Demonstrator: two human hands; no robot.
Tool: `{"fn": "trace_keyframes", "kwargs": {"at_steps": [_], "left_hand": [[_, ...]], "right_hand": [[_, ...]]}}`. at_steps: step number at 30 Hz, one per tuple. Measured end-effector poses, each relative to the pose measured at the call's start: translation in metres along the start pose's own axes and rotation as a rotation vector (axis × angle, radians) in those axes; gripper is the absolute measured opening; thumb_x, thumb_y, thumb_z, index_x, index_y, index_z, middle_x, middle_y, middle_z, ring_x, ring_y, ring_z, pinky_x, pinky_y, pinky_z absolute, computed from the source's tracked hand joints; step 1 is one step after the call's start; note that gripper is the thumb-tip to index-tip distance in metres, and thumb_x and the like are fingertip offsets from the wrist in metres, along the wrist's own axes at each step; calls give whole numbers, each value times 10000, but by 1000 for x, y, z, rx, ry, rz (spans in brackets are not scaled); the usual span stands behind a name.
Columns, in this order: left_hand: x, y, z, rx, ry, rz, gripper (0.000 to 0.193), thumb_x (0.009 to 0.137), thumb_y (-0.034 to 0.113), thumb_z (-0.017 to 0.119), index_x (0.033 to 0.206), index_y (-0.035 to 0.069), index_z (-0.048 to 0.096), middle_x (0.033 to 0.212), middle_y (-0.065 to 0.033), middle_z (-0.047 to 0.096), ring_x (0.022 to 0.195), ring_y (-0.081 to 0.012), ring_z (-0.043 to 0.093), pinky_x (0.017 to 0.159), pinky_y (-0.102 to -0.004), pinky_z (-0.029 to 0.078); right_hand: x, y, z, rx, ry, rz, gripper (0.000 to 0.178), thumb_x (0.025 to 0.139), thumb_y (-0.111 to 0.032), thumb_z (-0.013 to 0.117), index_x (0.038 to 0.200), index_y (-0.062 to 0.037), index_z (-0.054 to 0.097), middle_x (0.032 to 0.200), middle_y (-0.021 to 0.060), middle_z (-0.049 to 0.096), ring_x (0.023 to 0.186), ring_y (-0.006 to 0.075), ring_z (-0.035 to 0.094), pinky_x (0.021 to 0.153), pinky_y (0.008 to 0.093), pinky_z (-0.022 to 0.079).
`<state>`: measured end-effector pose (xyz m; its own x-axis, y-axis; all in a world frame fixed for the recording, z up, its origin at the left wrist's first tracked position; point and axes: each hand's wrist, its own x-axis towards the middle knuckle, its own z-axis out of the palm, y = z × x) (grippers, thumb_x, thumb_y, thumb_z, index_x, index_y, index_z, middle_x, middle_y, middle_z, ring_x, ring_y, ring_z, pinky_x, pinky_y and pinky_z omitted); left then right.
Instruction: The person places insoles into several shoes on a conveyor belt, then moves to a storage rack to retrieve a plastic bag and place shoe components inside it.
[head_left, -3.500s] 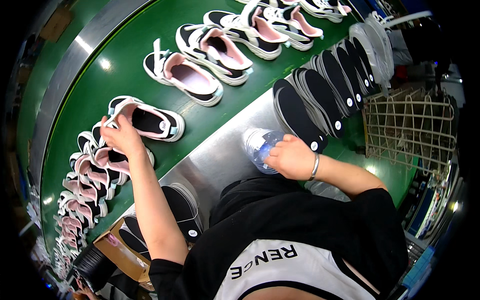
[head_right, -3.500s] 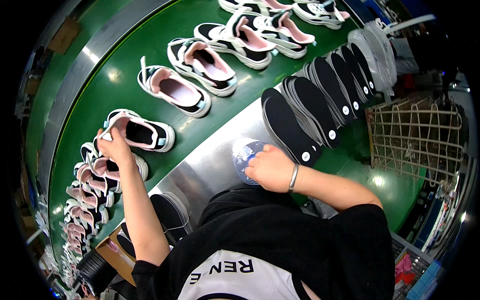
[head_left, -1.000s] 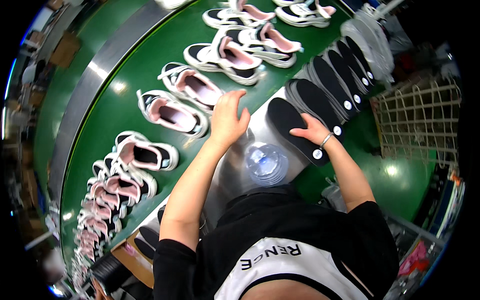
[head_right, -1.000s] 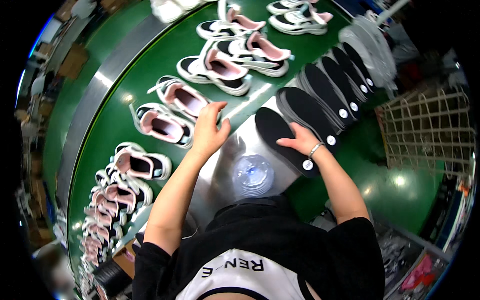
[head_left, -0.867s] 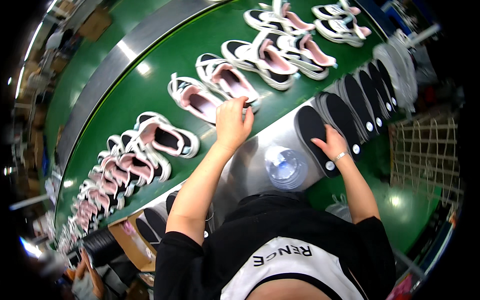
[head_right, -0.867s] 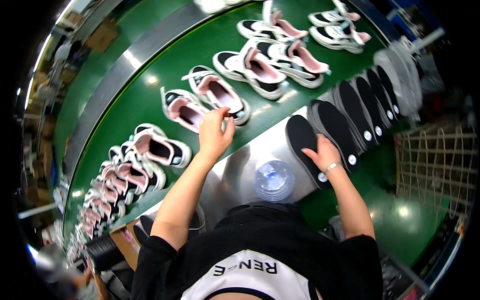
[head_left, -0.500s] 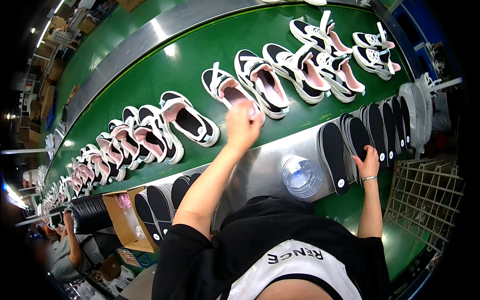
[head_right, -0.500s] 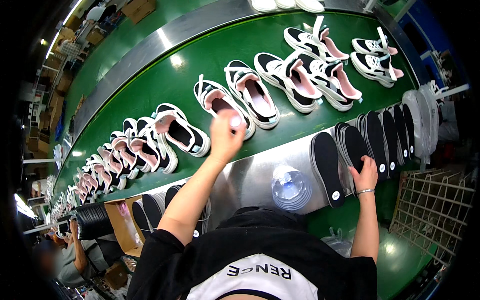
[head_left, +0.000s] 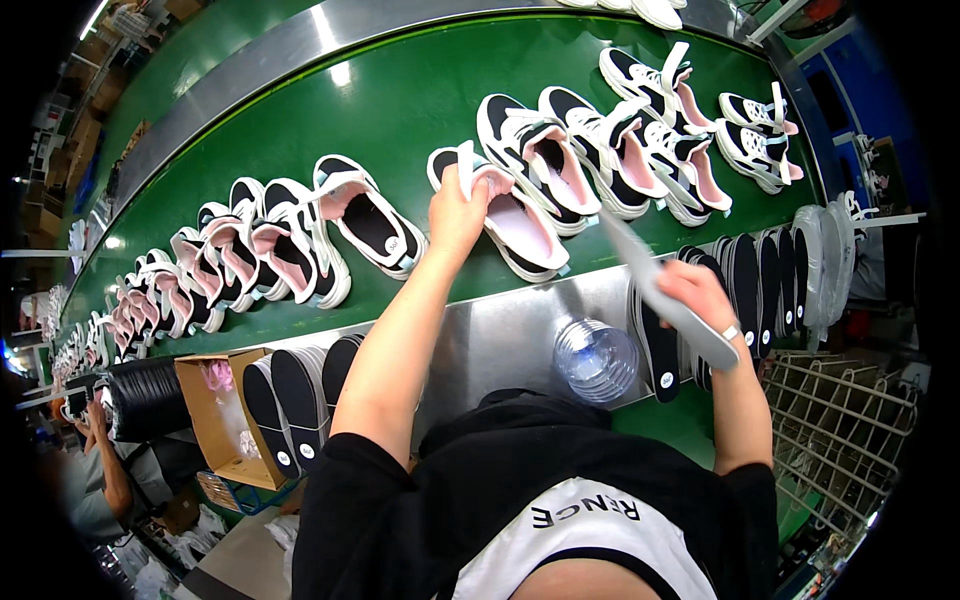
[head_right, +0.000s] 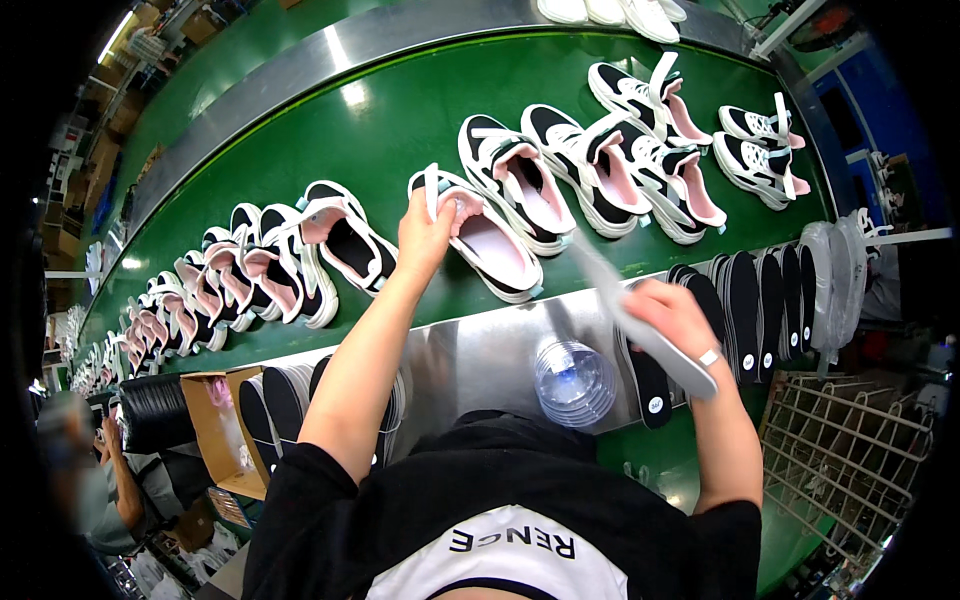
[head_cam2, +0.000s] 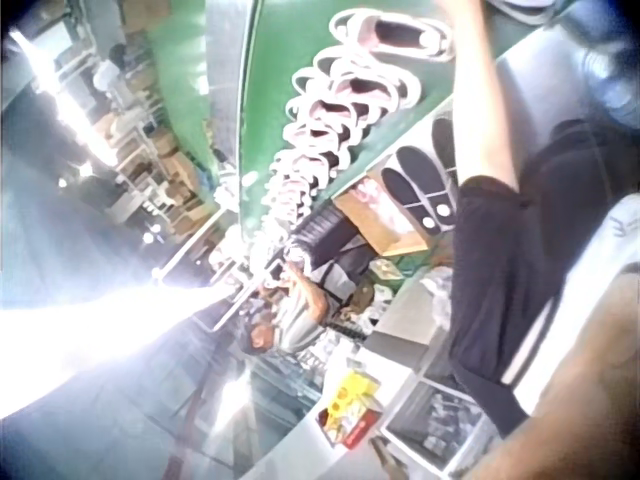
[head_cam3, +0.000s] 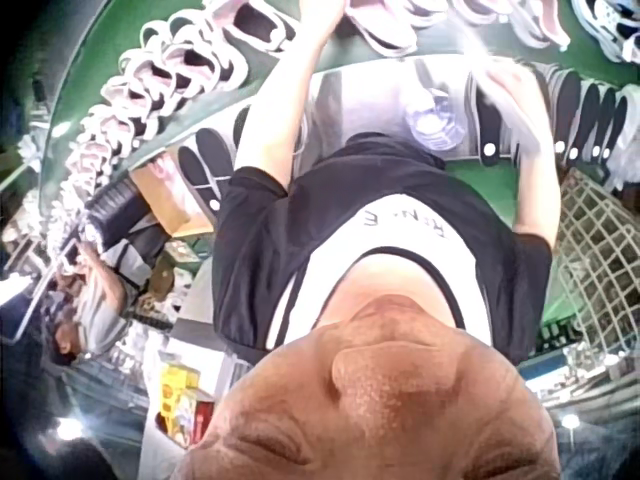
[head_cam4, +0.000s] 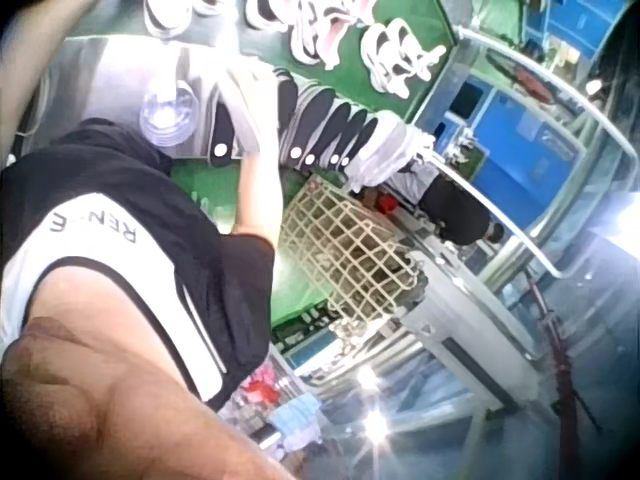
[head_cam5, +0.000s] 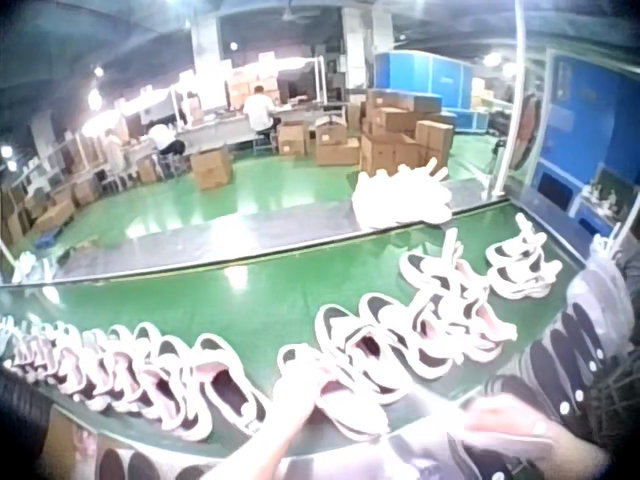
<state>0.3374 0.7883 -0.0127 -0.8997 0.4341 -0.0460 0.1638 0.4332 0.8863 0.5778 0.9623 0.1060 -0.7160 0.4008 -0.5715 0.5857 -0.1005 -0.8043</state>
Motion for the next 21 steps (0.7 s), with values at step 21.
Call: {"fn": "trace_keyframes", "kwargs": {"at_steps": [21], "left_hand": [[-19,13,1,73,63,-41,195,816,190,445,914,48,536,776,-173,598,747,-344,574,637,-412,444]], "right_hand": [[68,-40,102,-1543,-136,-539,133,665,-142,533,724,-50,610,761,124,587,741,257,585,594,344,481]]}}
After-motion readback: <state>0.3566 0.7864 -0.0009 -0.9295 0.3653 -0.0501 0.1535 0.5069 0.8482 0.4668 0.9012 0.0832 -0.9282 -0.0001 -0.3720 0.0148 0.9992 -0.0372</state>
